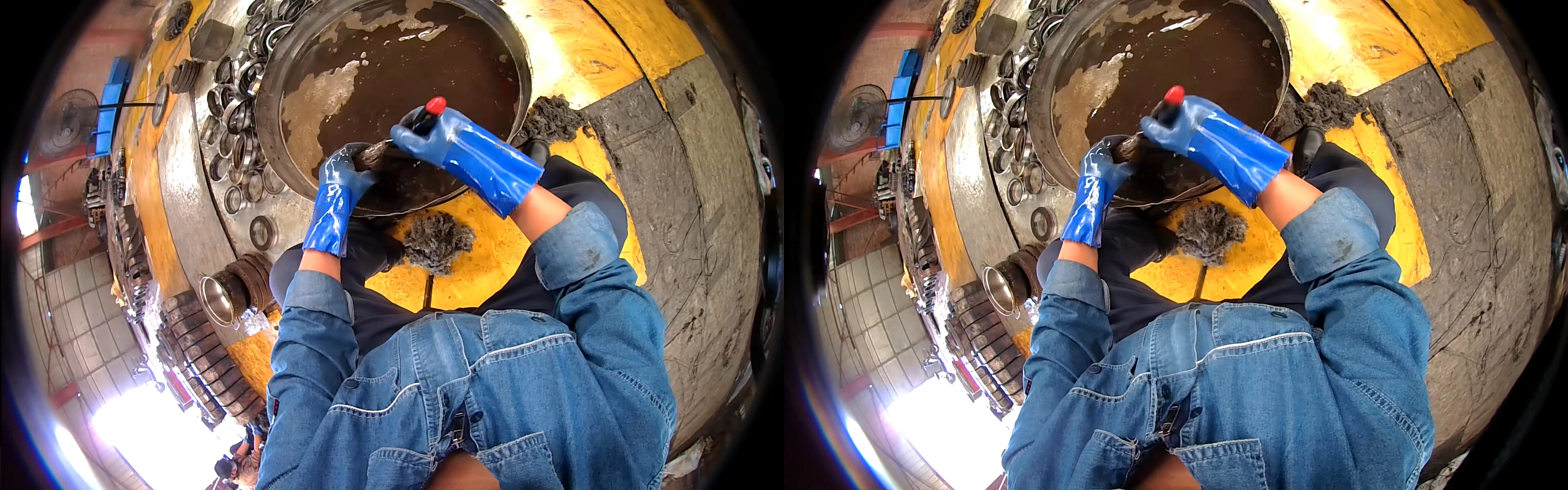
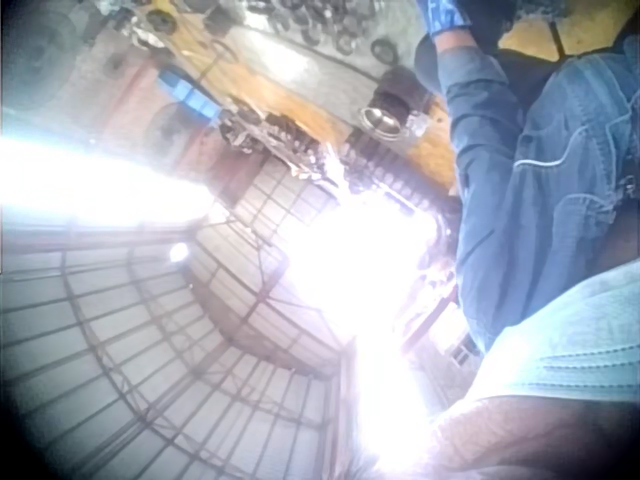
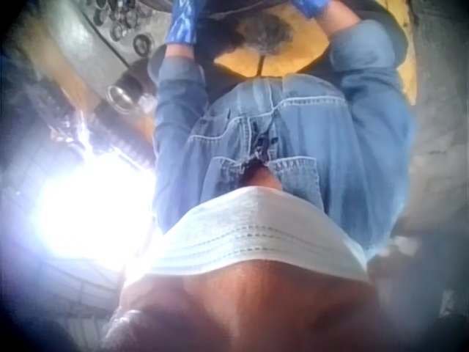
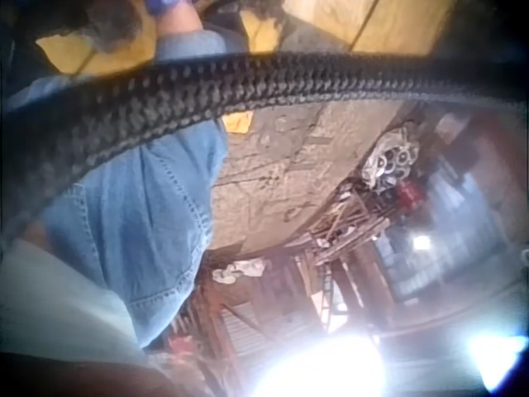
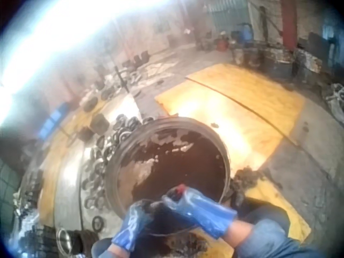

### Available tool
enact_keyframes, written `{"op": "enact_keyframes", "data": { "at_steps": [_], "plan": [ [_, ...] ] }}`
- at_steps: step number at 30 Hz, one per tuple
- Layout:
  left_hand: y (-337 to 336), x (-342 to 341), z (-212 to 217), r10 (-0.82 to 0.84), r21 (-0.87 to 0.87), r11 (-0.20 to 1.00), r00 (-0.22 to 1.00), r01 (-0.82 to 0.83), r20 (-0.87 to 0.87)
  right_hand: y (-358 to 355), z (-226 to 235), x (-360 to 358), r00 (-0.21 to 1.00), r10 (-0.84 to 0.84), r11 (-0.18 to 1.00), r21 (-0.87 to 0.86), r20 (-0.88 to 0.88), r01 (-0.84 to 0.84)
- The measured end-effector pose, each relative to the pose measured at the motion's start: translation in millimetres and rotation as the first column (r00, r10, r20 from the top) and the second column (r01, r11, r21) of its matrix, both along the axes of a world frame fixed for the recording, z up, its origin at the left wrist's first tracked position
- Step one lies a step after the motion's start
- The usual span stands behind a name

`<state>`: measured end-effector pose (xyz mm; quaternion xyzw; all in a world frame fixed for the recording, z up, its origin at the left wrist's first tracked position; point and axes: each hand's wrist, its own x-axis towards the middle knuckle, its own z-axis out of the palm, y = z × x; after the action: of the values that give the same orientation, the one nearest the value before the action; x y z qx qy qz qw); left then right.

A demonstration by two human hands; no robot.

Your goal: The person sits on the floor and repeatedly scrubs metal rings with a red-handled wire brush. They dip the rings into a large basin of dark liquid and scrub both the interior and exterior surfaces before placing them aside.

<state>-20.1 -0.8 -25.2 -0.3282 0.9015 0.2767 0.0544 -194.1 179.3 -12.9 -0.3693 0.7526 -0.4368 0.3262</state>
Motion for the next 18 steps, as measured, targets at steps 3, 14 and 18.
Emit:
{"op": "enact_keyframes", "data": {
  "at_steps": [3,14,18],
  "plan": [
    [-5,5,-7,0.01,0.016,1.0,0.998,-0.009,-0.063,2,-7,-15,0.996,-0.065,0.991,0.114,-0.061,0.072],
    [43,-77,22,-0.074,-0.286,0.932,0.89,0.222,0.45,-3,-11,-33,0.93,0.116,0.84,0.534,-0.35,0.097],
    [9,-12,16,-0.04,-0.111,0.993,0.996,0.049,0.081,8,-6,-38,0.969,-0.208,0.971,0.092,-0.136,0.222]
  ]
}}
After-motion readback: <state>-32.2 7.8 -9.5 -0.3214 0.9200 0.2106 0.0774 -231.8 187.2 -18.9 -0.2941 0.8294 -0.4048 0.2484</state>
